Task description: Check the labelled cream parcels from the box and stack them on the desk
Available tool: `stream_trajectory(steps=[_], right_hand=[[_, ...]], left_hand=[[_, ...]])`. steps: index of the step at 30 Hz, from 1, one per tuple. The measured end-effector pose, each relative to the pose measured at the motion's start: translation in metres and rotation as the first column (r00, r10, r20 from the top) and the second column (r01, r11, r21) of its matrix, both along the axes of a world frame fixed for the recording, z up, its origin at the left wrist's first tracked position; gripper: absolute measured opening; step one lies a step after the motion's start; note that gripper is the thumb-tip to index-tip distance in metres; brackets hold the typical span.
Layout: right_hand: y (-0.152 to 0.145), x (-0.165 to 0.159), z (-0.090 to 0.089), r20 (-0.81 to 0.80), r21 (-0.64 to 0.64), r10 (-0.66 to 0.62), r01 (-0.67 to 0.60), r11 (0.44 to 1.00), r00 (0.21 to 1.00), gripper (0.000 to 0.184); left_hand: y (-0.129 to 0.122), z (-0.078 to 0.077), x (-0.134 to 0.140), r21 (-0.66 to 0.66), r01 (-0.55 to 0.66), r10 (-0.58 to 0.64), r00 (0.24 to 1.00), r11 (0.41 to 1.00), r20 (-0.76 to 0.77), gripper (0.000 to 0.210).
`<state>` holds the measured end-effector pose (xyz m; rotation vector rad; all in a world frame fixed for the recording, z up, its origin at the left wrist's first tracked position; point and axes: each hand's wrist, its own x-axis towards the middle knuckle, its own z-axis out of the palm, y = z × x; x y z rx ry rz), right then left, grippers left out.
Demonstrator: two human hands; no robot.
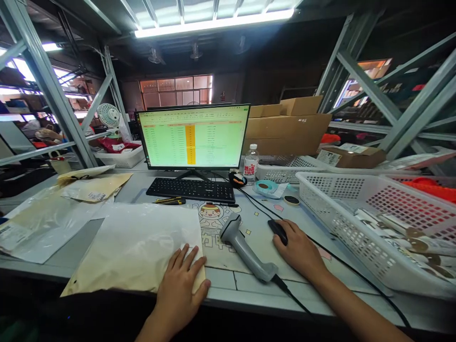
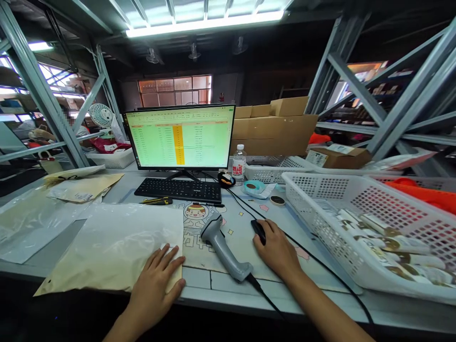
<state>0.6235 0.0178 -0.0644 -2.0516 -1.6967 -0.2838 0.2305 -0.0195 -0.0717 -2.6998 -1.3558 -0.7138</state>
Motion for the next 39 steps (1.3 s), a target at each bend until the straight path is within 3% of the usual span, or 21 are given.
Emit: stream_trajectory(steps=[11, 18, 31, 39], right_hand=[[0.002, 0.005, -0.006, -0.024, 0.012, 0.003, -0.003, 1.000, 1.000, 0.052], [0.001, 0.006, -0.004, -0.042, -0.018, -0.025, 0.024, 1.000, 0.999, 0.055], [0.004, 0.010, -0.009, -0.031, 0.013, 0.003, -0.002, 1.000, 1.000, 0.057], [0.007, 0.012, -0.013, -0.008, 0.035, 0.031, -0.030, 0.999, 0.999, 0.058]], left_hand=[[0.010, -0.022, -0.009, 0.230, 0.052, -0.040, 0.998, 0.972, -0.054, 0.053], [0.013, -0.023, -0.009, 0.335, 0.060, -0.026, 0.994, 0.940, -0.103, 0.050], [0.012, -0.022, -0.010, 0.280, 0.048, -0.020, 0.995, 0.959, -0.101, 0.050], [0.002, -0.008, -0.002, 0.186, -0.012, 0.022, 0.998, 0.982, -0.053, 0.044]])
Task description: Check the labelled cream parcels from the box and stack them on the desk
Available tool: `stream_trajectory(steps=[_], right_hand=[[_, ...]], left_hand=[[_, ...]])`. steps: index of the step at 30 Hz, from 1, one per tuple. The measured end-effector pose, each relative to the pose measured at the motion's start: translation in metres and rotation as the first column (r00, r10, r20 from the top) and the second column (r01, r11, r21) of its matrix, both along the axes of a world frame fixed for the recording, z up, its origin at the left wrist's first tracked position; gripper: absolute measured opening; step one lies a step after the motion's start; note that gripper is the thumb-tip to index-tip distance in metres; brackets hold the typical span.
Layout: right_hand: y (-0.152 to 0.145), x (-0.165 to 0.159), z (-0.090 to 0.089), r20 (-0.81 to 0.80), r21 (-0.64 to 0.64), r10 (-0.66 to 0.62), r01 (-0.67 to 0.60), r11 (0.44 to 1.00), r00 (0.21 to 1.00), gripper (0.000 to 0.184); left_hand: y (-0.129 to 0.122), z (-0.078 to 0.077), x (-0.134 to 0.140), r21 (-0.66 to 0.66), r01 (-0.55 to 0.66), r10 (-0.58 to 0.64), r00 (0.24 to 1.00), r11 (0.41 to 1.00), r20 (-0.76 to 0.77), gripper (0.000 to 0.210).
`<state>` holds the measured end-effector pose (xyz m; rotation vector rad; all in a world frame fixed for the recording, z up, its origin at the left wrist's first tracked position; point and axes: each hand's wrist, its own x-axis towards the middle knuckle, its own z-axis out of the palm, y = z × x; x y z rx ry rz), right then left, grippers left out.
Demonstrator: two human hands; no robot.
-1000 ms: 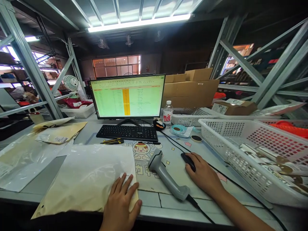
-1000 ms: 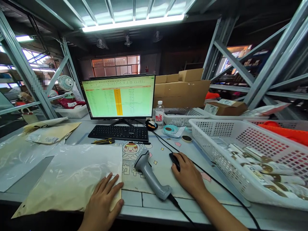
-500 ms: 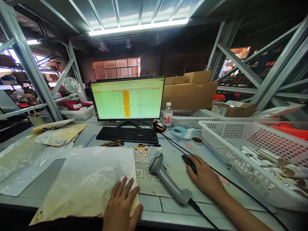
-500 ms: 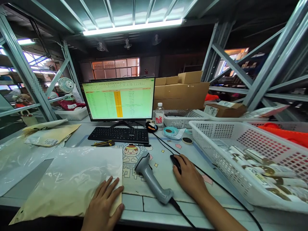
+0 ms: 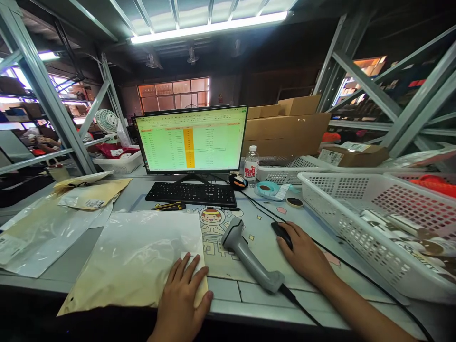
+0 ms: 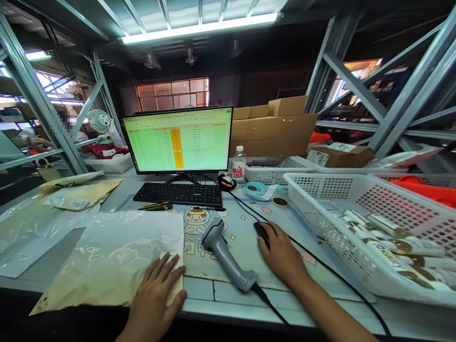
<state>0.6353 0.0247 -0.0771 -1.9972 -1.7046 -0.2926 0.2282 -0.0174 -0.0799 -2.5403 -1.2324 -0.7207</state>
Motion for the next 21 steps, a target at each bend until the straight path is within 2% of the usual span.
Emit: stream_trajectory(steps=[9, 21], right_hand=[[0.0000, -0.0014, 0.0025, -0.012, -0.051, -0.023, 0.022, 0.998, 1.000, 0.061], [0.0018, 0.0019, -0.0032, 0.020, -0.006, -0.008, 0.008, 1.000, 1.000, 0.063]], left_hand=[[-0.0015, 0.0004, 0.0008, 0.002, -0.005, 0.005, 1.000, 1.000, 0.025, 0.045], [-0.0007, -0.0004, 0.0012, 0.033, 0.003, -0.005, 0.999, 0.999, 0.033, 0.045]])
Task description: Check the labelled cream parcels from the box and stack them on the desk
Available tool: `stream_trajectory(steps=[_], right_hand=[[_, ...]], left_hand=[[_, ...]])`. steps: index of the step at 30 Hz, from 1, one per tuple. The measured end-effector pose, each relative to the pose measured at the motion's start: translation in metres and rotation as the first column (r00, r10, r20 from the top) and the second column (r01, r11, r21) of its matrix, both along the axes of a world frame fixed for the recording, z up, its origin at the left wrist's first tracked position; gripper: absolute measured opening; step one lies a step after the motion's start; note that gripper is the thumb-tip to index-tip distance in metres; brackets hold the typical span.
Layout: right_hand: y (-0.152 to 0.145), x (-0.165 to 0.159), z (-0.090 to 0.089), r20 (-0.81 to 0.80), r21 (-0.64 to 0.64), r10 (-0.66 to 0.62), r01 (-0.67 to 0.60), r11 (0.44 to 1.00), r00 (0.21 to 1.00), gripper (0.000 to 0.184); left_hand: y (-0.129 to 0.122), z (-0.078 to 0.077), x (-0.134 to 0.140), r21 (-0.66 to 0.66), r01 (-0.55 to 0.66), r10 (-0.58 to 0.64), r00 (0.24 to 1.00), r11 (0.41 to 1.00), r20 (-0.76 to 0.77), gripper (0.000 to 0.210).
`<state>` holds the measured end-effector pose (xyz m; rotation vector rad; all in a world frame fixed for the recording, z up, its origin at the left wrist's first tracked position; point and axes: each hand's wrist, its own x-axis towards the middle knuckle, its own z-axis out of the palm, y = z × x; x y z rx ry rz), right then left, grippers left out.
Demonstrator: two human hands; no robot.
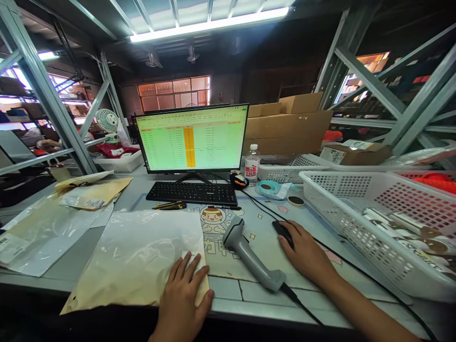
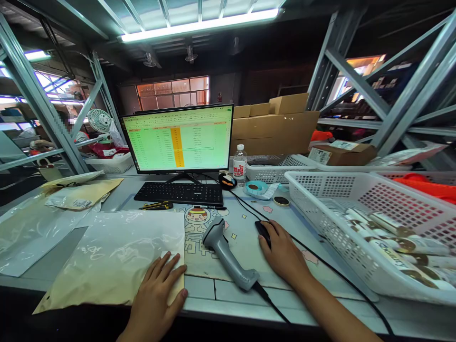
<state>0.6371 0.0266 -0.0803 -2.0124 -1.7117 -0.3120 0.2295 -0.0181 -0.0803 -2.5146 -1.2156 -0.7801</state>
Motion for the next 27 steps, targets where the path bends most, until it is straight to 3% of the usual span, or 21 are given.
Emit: stream_trajectory(steps=[20, 27], right_hand=[[-0.002, -0.001, 0.004, -0.039, -0.030, -0.020, 0.019, 0.999, 0.999, 0.061], [-0.002, 0.000, 0.004, -0.049, -0.051, -0.020, 0.017, 0.999, 0.999, 0.062]], left_hand=[[0.011, -0.014, -0.008, 0.189, 0.046, -0.025, 0.993, 0.981, -0.114, 0.049], [0.016, -0.017, -0.010, 0.214, 0.055, -0.043, 0.997, 0.975, -0.061, 0.050]])
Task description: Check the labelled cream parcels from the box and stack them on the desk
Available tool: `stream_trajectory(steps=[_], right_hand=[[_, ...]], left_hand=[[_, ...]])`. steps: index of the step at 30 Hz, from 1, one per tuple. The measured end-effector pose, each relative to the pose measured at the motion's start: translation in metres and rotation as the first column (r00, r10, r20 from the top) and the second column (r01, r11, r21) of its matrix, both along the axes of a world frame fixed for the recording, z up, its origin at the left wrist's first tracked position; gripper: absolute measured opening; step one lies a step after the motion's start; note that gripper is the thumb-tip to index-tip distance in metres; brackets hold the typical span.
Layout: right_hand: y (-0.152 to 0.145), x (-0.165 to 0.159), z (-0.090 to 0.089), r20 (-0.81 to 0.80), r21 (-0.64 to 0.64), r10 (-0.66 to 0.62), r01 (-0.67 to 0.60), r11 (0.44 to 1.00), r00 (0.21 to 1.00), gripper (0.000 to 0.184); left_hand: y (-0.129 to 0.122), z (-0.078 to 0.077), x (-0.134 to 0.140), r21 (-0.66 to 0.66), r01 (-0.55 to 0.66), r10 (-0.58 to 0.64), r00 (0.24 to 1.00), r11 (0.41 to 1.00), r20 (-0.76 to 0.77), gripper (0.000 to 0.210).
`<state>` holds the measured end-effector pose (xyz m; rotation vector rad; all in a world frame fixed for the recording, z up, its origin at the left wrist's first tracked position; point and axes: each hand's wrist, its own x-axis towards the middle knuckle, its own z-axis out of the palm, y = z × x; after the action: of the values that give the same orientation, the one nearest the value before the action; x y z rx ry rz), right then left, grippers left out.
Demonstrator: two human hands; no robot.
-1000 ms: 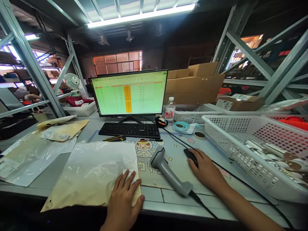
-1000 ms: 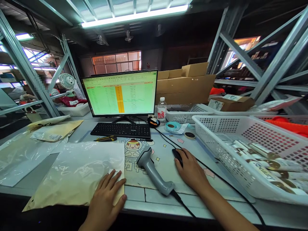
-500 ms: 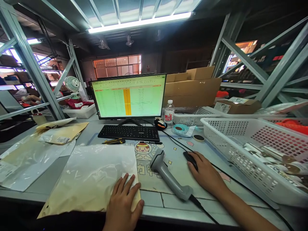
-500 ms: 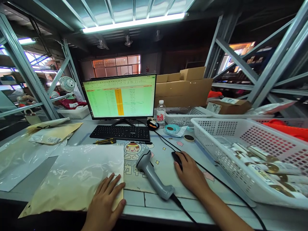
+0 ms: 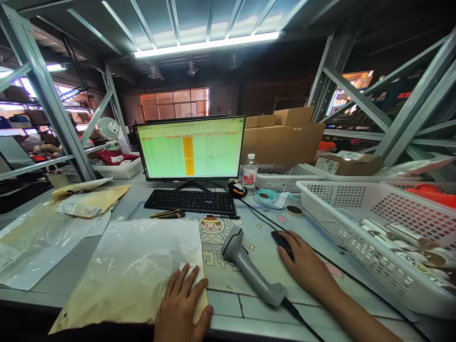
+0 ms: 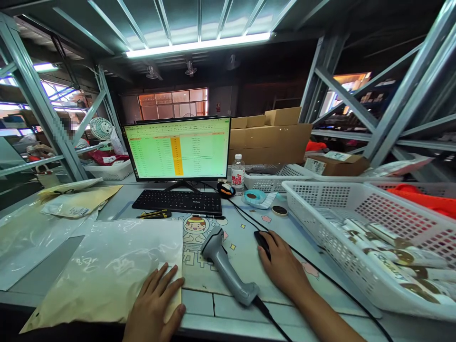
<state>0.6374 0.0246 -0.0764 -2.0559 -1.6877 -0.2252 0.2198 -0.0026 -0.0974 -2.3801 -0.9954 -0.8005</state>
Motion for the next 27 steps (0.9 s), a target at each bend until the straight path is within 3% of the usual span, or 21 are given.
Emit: stream_trajectory(steps=[14, 19, 27], right_hand=[[0.001, 0.002, -0.002, 0.003, 0.032, 0.007, -0.007, 0.999, 1.000, 0.060], [-0.001, 0.001, 0.000, -0.005, -0.008, -0.008, 0.008, 1.000, 1.000, 0.061], [0.000, 0.000, -0.002, 0.031, 0.048, 0.010, -0.012, 0.999, 0.999, 0.058]], left_hand=[[-0.006, -0.013, 0.014, -0.117, -0.035, 0.052, 0.988, 0.993, 0.147, 0.047], [-0.007, -0.007, 0.011, -0.128, -0.046, 0.060, 0.992, 0.991, 0.107, 0.047], [-0.008, 0.008, 0.003, -0.109, -0.028, 0.026, 1.000, 0.994, -0.018, 0.049]])
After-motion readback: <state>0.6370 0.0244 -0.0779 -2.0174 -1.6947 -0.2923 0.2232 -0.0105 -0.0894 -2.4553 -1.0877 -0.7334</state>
